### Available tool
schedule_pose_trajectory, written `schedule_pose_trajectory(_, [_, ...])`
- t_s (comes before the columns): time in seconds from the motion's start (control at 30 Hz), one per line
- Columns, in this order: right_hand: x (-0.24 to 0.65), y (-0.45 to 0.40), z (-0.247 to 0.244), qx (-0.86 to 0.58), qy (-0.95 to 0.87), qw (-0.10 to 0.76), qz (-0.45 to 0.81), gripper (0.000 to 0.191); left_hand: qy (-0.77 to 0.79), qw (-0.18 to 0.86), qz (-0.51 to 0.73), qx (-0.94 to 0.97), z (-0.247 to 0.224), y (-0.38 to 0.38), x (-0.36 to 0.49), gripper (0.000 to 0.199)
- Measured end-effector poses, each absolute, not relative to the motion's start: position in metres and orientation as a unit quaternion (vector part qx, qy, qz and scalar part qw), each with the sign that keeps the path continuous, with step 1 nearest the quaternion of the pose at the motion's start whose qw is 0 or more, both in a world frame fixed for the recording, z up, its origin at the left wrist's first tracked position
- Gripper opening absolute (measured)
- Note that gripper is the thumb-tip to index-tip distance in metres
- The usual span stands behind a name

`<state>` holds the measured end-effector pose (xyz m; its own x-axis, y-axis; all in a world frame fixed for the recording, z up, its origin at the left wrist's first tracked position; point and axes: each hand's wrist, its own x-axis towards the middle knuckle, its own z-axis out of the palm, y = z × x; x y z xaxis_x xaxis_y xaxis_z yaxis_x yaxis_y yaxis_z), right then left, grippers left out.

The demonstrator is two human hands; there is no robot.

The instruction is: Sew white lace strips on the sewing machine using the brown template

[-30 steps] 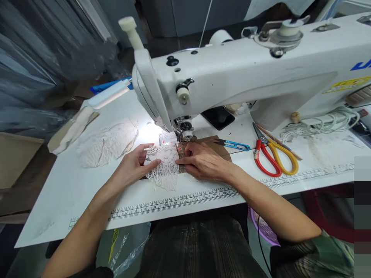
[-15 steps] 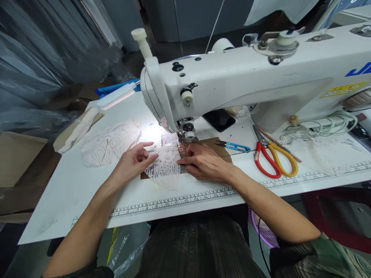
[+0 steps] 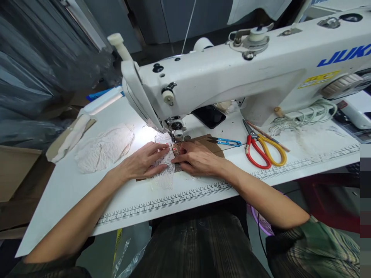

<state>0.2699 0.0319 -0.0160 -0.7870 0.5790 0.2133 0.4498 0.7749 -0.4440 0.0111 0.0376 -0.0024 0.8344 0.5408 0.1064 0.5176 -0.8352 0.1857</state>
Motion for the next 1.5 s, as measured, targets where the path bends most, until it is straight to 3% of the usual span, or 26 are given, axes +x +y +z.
schedule_pose_trajectory(0.53, [0.267,0.033,-0.027,-0.278,-0.937,0.183,0.109,0.030,0.380,0.025,0.016,0.925,-0.001,0.030,0.034,0.048])
schedule_pose_trajectory(1.5, [0.264,0.031,-0.031,-0.322,-0.921,0.199,0.091,0.028,0.419,-0.010,0.126,0.899,-0.022,0.028,0.037,0.046])
